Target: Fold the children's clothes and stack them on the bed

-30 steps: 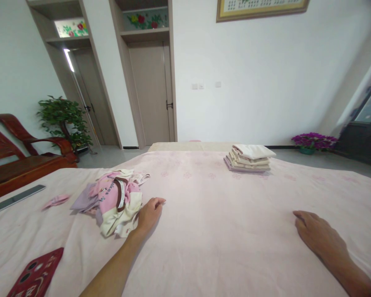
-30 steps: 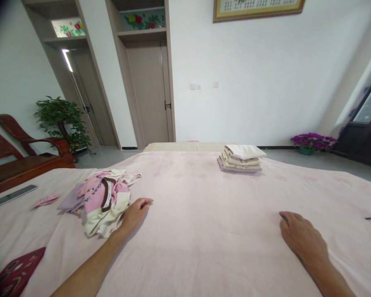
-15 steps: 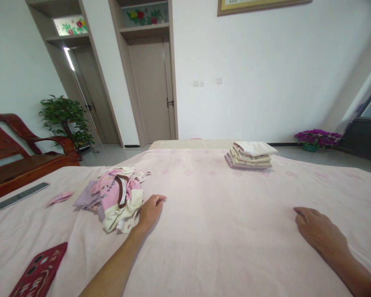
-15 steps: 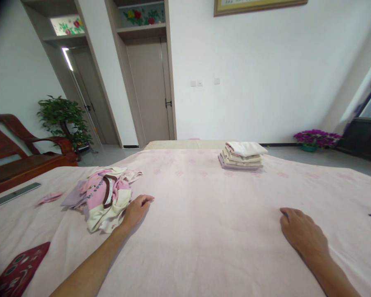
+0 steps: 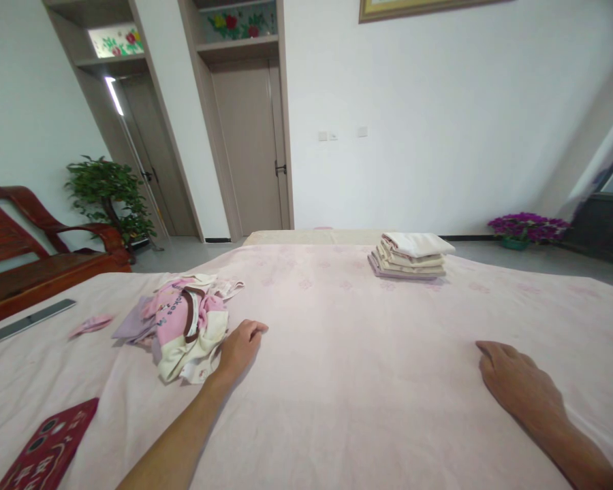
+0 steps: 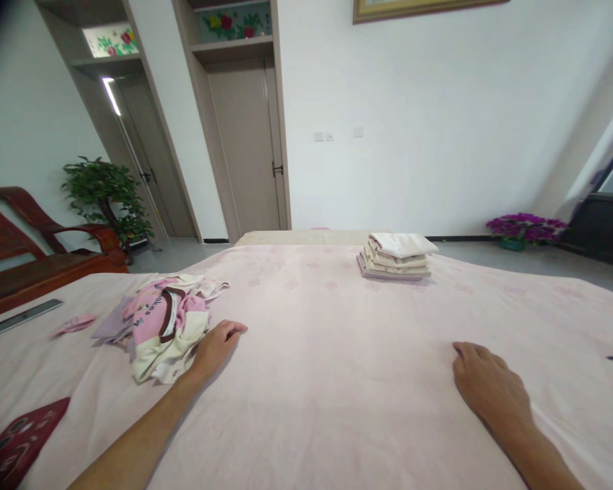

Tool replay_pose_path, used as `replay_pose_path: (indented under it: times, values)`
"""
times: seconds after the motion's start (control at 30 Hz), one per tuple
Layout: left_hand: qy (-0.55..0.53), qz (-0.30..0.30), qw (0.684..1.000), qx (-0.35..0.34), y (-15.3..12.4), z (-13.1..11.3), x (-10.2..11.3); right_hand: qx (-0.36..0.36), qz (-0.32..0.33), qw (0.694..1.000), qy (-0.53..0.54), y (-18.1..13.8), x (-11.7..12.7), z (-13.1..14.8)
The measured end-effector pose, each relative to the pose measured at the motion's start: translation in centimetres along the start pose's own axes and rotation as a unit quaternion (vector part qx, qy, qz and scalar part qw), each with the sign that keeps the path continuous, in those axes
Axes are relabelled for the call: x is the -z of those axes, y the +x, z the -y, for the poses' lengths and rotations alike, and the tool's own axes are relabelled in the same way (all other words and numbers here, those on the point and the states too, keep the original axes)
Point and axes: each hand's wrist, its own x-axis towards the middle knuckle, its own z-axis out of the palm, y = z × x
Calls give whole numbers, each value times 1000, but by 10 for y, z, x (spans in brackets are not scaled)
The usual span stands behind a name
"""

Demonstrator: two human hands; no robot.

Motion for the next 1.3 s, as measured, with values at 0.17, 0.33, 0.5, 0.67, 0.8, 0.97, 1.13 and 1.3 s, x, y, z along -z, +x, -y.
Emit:
replay_pose_path:
  times: [0.17, 0.33, 0.5, 0.67, 0.8, 0.97, 1.13, 1.3]
  values:
    - [25, 9, 999, -21, -1, -2, -1, 54, -22, 998, -3, -1, -4, 1]
    - [48, 17, 998, -30, -3, -5, 0, 113, -17, 993, 30, 0, -10, 3]
    - [62, 13, 997, -33, -4, -7, -1, 192, -26, 981, 14, 0, -1, 11]
    - [69, 13, 996, -47, -4, -4, -2, 225, 43, 970, -79, 14, 34, 33]
    - [84, 12, 995, -47, -3, -3, -2, 197, 74, 975, -64, 39, 49, 57]
    - [102, 14, 994, -45, -4, -3, -1, 217, 13, 975, 45, 50, 29, 80]
    - [102, -25, 993, -58, -7, -6, -1, 224, -11, 971, 84, 48, 10, 79]
    - [185, -184, 963, -59, -9, -13, 11, 226, -10, 969, 98, 49, 9, 76]
